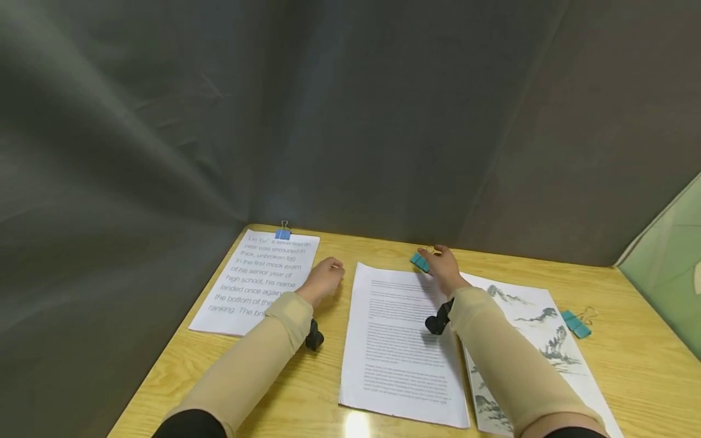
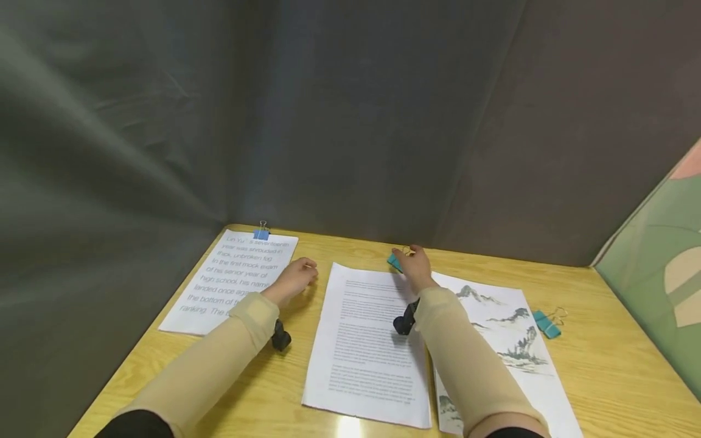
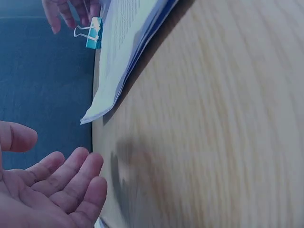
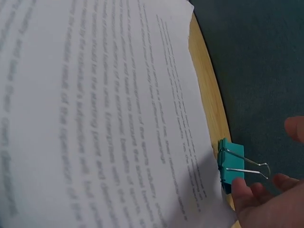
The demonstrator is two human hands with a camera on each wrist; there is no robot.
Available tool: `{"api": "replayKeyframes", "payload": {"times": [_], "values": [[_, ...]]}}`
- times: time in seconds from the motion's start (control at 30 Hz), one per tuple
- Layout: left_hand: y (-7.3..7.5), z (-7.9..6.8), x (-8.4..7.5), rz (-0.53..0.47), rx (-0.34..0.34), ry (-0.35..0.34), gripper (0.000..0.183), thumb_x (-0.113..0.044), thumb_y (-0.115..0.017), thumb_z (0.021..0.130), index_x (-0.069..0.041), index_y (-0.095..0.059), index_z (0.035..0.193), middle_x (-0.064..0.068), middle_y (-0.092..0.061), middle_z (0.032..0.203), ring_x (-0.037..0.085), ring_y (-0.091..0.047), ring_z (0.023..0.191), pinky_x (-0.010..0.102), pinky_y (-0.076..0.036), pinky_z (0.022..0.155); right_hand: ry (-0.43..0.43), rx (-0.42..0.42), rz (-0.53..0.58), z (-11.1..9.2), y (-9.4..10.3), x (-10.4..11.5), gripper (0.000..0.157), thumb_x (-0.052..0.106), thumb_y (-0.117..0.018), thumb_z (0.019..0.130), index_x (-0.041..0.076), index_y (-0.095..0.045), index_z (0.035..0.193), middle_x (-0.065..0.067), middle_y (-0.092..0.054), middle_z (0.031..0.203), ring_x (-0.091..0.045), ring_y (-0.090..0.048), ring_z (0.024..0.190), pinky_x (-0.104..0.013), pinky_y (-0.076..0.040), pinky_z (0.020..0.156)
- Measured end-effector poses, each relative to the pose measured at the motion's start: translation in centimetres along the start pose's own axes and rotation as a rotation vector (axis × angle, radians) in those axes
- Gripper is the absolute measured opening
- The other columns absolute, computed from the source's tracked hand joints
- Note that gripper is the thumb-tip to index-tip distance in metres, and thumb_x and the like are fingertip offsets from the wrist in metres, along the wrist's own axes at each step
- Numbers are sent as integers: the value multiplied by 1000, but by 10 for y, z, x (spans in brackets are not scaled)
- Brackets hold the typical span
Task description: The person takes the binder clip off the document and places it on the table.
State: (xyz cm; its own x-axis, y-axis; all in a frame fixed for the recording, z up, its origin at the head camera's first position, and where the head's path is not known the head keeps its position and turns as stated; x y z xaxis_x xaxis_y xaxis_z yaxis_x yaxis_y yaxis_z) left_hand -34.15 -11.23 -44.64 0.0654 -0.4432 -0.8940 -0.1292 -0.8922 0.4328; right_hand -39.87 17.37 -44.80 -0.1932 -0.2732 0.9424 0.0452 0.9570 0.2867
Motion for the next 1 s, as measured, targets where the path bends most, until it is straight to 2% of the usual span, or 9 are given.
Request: {"api": "replayKeyframes", "payload": {"times": [0.17,0.33,0.4,0.47,0.6,0.73,0.83,1.0], "values": [[17,0,6,9,-14,-19,44,-18,-41,110,3,-45,149,22,-53,143,38,-55,124,50,-48,99,25,-62,-41,-6,-2,3,75,26,-57,105,-8,-18,159,-34,-25,159,-44,-32,145,-52,-33,117],[40,-4,14,-7,-72,10,48,-20,-42,109,2,-40,152,25,-47,147,41,-51,130,52,-45,104,121,-191,-157,-11,-5,9,68,25,-59,102,-10,-31,153,-34,-34,154,-47,-33,142,-54,-30,116],[51,-5,18,30,-99,6,49,-21,-42,109,3,-39,151,27,-44,149,43,-48,133,54,-42,107,165,-225,-216,-13,-9,12,66,26,-60,101,-10,-36,150,-33,-39,150,-47,-35,140,-56,-30,115],[66,-5,22,107,-132,-19,50,-21,-43,107,5,-39,150,29,-44,150,45,-45,136,54,-39,111,201,-222,-232,-15,-16,16,64,25,-60,100,-11,-38,149,-33,-40,149,-47,-37,138,-56,-31,114],[99,-4,30,249,-216,-45,53,-20,-43,105,10,-40,148,33,-45,149,46,-42,139,53,-33,115,237,-119,-203,-20,-34,25,64,22,-60,102,-10,-35,151,-32,-38,151,-46,-36,139,-56,-34,112],[127,-3,39,274,-267,-8,55,-22,-41,104,11,-39,149,35,-44,148,47,-41,139,53,-32,116,251,-5,-205,-22,-51,31,64,20,-60,103,-9,-32,153,-32,-36,153,-45,-35,141,-56,-35,112],[136,-3,45,265,-252,22,56,-24,-39,105,10,-36,150,35,-43,149,48,-41,138,55,-34,114,264,41,-230,-24,-62,32,63,20,-60,103,-10,-34,152,-33,-38,151,-45,-36,141,-56,-36,112],[138,-6,53,268,-230,78,57,-24,-43,105,11,-35,149,36,-42,147,49,-42,136,55,-36,112,254,104,-225,-29,-81,30,61,19,-61,103,-9,-36,151,-33,-40,150,-46,-37,141,-55,-37,112]]}}
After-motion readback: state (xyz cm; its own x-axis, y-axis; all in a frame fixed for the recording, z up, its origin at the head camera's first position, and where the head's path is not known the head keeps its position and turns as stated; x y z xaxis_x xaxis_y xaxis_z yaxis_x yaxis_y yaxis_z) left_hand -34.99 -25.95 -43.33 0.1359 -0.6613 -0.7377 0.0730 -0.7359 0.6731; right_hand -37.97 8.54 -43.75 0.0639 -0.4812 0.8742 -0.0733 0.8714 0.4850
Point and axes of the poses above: each hand's wrist, its own z-axis towards the middle knuckle, its own y-axis out of the back of the hand, x = y × z, the point moved 3 cm from there along z, towards the middle knuckle
